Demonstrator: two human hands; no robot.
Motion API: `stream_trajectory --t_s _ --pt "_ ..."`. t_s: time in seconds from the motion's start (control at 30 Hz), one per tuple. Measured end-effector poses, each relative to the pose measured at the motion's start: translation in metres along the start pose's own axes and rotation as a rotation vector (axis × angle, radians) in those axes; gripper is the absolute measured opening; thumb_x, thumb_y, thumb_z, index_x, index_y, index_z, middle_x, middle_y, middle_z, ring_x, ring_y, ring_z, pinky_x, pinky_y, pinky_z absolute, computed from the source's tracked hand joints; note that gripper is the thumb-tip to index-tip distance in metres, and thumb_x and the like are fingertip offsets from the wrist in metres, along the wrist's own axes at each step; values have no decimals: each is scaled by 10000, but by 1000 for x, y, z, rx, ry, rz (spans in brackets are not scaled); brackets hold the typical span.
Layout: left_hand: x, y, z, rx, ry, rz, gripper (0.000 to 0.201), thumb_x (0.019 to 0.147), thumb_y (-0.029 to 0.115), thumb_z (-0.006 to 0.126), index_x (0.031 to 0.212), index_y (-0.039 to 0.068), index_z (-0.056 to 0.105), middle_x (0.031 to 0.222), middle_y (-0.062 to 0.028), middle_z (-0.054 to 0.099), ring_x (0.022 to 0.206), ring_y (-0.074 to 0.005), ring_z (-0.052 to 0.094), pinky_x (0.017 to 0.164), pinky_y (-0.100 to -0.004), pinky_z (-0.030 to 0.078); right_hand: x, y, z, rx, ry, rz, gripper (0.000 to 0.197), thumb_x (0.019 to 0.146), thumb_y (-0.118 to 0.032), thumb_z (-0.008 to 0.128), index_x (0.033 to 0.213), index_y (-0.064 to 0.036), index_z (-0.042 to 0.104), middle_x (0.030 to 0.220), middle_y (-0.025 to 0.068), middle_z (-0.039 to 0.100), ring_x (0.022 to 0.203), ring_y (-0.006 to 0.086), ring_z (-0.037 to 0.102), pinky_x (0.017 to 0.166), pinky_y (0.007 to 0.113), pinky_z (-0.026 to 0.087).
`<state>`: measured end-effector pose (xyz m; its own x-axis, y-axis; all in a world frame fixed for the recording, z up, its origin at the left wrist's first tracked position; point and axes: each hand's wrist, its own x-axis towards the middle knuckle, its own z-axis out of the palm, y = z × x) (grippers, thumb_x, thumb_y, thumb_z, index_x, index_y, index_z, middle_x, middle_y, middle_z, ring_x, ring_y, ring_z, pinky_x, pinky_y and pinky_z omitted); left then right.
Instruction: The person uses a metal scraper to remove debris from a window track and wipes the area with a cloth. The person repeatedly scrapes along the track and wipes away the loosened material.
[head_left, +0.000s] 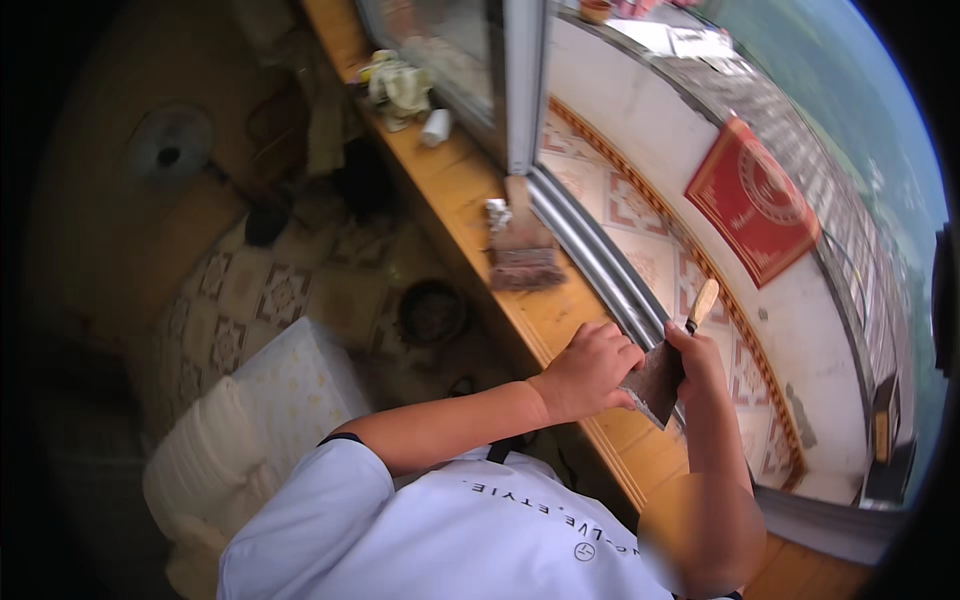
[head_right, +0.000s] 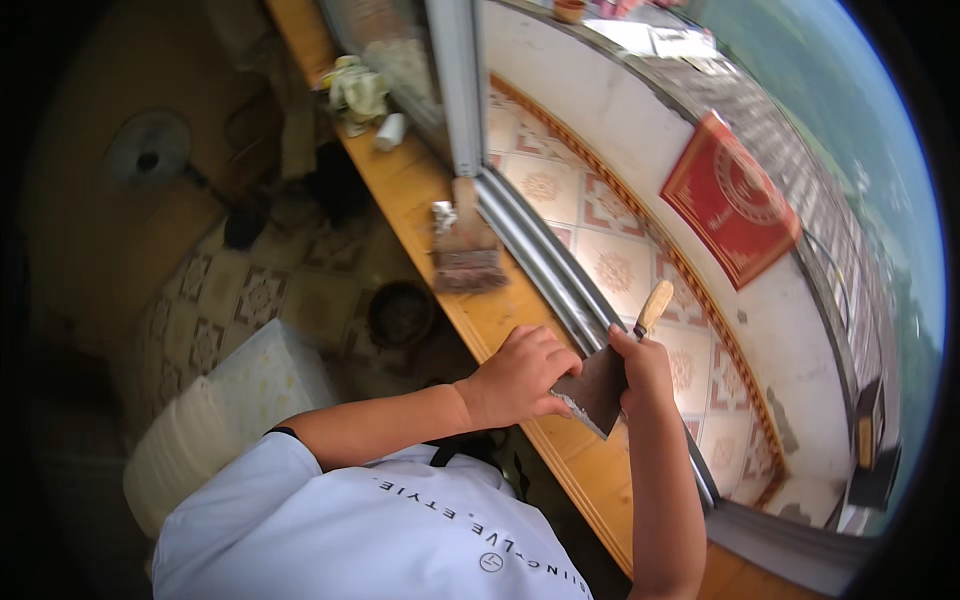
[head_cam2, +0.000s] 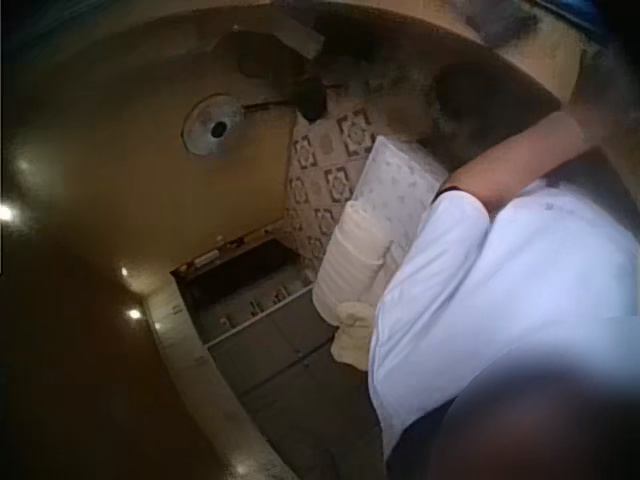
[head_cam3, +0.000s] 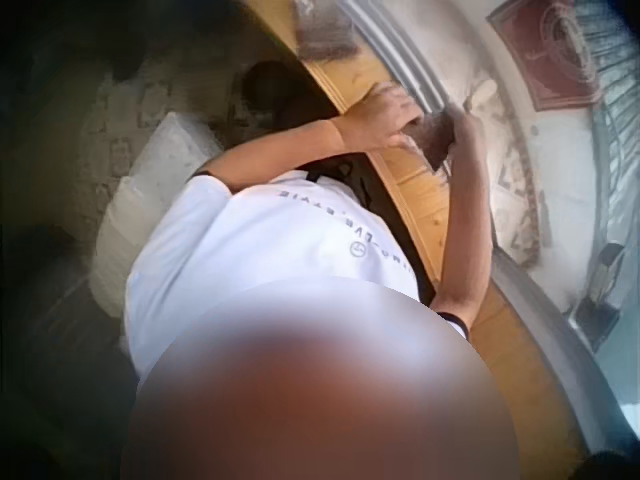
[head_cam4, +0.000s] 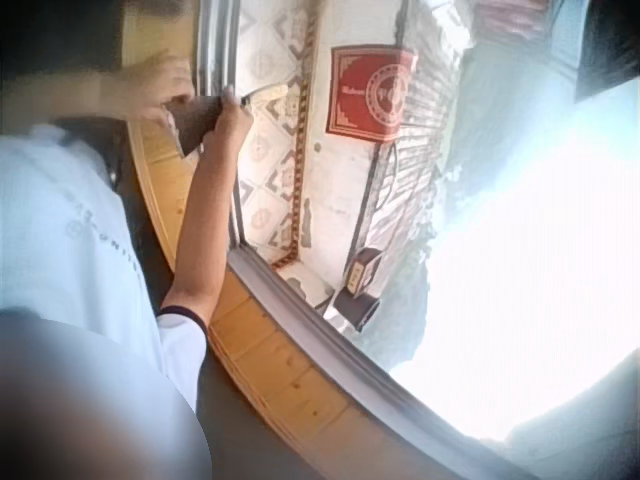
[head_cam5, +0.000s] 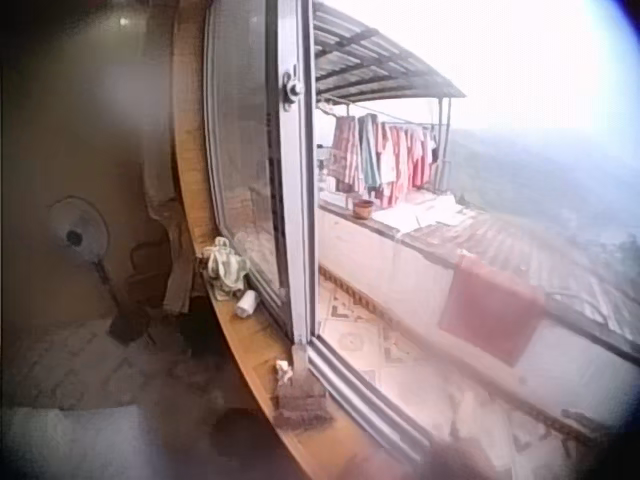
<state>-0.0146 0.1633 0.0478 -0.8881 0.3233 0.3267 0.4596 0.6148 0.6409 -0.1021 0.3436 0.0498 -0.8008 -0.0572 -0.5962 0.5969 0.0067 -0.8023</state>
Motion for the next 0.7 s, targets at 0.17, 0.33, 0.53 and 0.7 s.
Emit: stream_trajectory --t_s 0.17,0.33,0.53,0.7 --pt "-50 -19 -52 28 76 -72 447 644 321 798 959 102 569 921 -45 588 966 -268 519 887 -390 359 1 9 73 -23 -148 61 233 844 -186 699 894 16 593 751 68 600 661 173 571 621 336 444" --pt "-102 -45 -117 76 122 -162 437 651 319 797 948 103 559 904 -30 582 929 -251 515 870 -376 362 -10 16 170 -42 -296 90 200 856 -164 687 954 -9 608 788 61 627 678 184 590 652 348 471" --pt "-164 -89 -177 121 159 -291 422 624 281 813 921 116 561 854 -14 582 895 -230 529 870 -373 360 -11 41 281 -126 -334 265 192 838 -196 722 818 -28 631 737 70 633 619 196 584 606 351 469" --pt "-208 -138 -211 108 126 -446 408 635 267 812 925 113 569 827 -6 581 872 -208 532 864 -358 357 15 91 355 -63 -382 388 174 846 -182 714 834 -31 628 764 71 630 665 201 588 629 363 462"
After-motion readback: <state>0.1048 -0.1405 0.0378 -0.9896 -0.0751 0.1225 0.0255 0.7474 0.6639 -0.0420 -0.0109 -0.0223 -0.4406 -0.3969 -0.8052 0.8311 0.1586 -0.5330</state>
